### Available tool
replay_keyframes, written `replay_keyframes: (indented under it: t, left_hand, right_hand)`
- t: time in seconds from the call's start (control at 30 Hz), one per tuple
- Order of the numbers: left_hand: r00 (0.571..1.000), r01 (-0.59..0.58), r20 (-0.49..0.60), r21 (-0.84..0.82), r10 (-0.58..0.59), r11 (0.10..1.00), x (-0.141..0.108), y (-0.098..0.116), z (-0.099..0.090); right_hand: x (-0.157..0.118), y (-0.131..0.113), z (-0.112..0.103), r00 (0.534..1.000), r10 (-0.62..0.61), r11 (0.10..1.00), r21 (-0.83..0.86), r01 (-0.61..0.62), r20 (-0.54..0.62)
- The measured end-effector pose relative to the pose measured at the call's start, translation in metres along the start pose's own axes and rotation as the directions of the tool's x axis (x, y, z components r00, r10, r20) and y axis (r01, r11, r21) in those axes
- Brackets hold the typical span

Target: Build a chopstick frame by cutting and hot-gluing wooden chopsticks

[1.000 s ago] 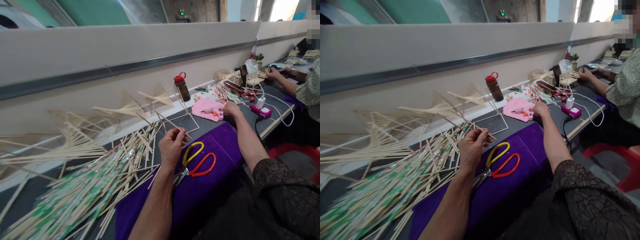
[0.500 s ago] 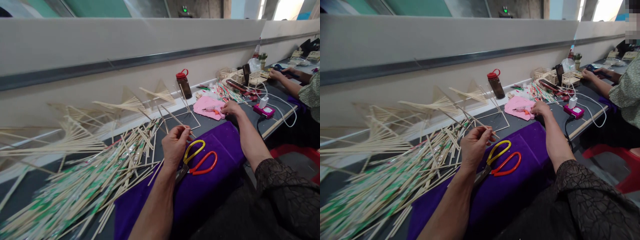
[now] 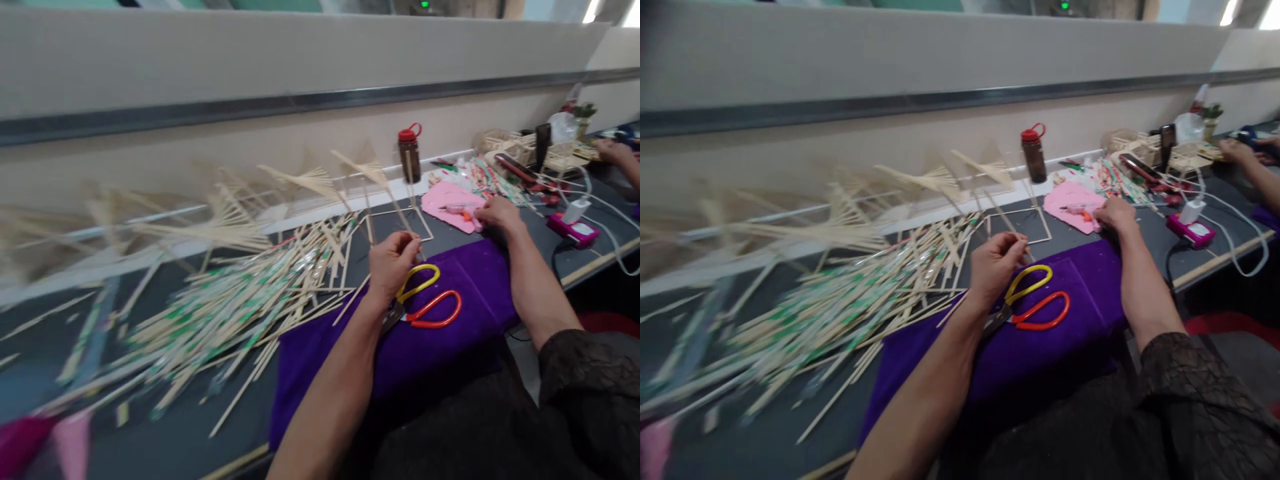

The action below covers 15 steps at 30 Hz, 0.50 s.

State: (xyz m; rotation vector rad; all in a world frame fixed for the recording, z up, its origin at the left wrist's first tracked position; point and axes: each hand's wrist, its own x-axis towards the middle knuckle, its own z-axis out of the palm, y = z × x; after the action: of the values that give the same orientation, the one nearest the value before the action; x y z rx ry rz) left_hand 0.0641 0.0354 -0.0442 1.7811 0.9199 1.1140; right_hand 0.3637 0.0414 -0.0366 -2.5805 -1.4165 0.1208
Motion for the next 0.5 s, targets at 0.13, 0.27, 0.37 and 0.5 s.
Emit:
replay_keyframes:
  t: [0.13, 0.27, 0.37, 0.5]
  left_hand:
    - [0.999, -0.037, 0.023, 0.02, 0.036, 0.999, -0.001, -0.004, 0.006]
    - [0.998, -0.014, 0.057, -0.015, 0.014, 1.0, -0.002, 0.0, 0.011]
    - [0.977, 0.097, 0.205, -0.166, -0.062, 0.981, -0.01, 0.011, 0.004]
    - [0.955, 0.186, 0.279, -0.293, -0.102, 0.938, -0.03, 0.027, -0.032]
  right_hand:
    - [0.002, -0.003, -0.004, 0.971, 0.039, 0.995, 0.096, -0.016, -0.236]
    - [-0.002, -0.024, 0.006, 0.962, -0.103, 0.99, 0.067, 0.123, -0.252]
    - [-0.009, -0.041, 0.016, 0.957, -0.194, 0.98, 0.007, 0.2, -0.218]
    - [-0.015, -0.05, 0.023, 0.927, -0.294, 0.955, -0.042, 0.293, -0.234]
